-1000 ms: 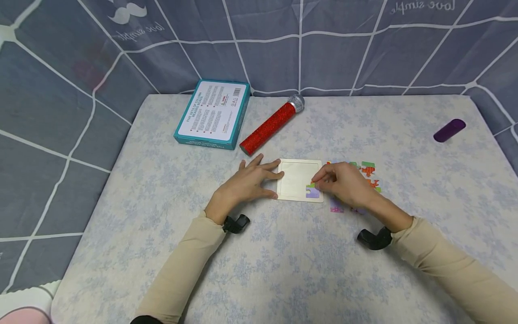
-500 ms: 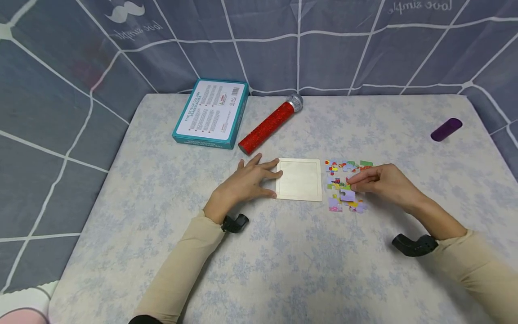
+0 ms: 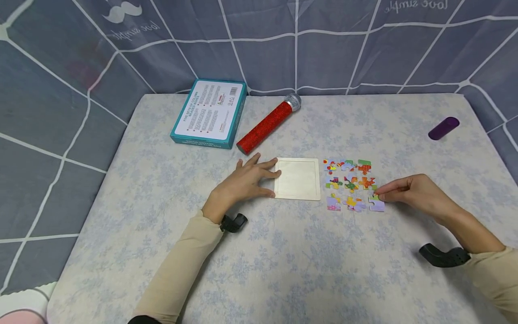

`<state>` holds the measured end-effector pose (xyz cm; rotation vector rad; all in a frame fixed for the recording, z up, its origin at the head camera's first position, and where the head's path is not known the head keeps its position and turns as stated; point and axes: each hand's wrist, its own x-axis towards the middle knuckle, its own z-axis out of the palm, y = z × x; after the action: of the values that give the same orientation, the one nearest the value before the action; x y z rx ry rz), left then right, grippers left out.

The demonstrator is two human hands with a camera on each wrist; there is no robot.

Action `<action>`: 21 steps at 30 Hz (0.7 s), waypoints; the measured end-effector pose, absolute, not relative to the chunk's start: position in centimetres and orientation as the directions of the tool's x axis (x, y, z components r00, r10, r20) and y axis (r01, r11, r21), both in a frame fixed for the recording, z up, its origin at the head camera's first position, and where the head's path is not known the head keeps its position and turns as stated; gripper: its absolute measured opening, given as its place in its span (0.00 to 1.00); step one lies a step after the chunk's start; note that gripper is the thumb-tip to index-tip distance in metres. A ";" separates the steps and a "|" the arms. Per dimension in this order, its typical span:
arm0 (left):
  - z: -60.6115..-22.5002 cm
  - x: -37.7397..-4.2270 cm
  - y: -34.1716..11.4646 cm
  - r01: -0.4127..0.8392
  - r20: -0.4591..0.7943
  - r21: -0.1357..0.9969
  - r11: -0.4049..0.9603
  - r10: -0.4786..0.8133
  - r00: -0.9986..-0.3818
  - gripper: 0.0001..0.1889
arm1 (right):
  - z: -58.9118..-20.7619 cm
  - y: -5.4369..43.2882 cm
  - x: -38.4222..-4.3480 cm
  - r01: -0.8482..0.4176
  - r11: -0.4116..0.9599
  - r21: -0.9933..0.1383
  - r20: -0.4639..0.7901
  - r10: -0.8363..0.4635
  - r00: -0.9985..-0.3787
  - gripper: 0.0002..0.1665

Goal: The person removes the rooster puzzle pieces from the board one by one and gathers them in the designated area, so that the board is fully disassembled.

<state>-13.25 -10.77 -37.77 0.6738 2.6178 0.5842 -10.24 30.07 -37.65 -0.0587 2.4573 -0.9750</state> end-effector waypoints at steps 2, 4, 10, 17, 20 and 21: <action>-37.8 -13.2 -10.8 0.367 -0.248 0.480 0.797 0.524 -0.815 0.34 | -37.7 29.9 -10.2 0.116 0.752 -0.649 -0.407 -0.215 -0.888 0.24; -37.8 -13.2 -10.8 0.366 -0.247 0.481 0.796 0.524 -0.815 0.34 | -37.7 29.7 -10.1 0.089 0.764 -0.639 -0.379 -0.212 -0.901 0.22; -37.7 -13.1 -10.9 0.368 -0.244 0.481 0.796 0.524 -0.816 0.34 | -37.5 29.0 -9.9 0.046 0.813 -0.581 -0.322 -0.178 -0.930 0.18; -37.8 -13.2 -10.8 0.366 -0.248 0.480 0.797 0.524 -0.815 0.34 | -37.5 28.7 -9.6 0.011 0.834 -0.552 -0.272 -0.167 -0.948 0.13; -37.8 -13.2 -10.8 0.370 -0.248 0.476 0.798 0.526 -0.814 0.34 | -37.6 28.6 -9.3 -0.005 0.837 -0.548 -0.243 -0.165 -0.956 0.11; -37.8 -13.2 -10.8 0.371 -0.248 0.475 0.798 0.526 -0.814 0.33 | -37.6 28.5 -9.2 -0.011 0.836 -0.548 -0.231 -0.164 -0.959 0.10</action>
<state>-13.23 -10.77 -37.80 0.6786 2.6165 0.5821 -9.25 28.55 -37.61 -0.1336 2.7476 -0.8176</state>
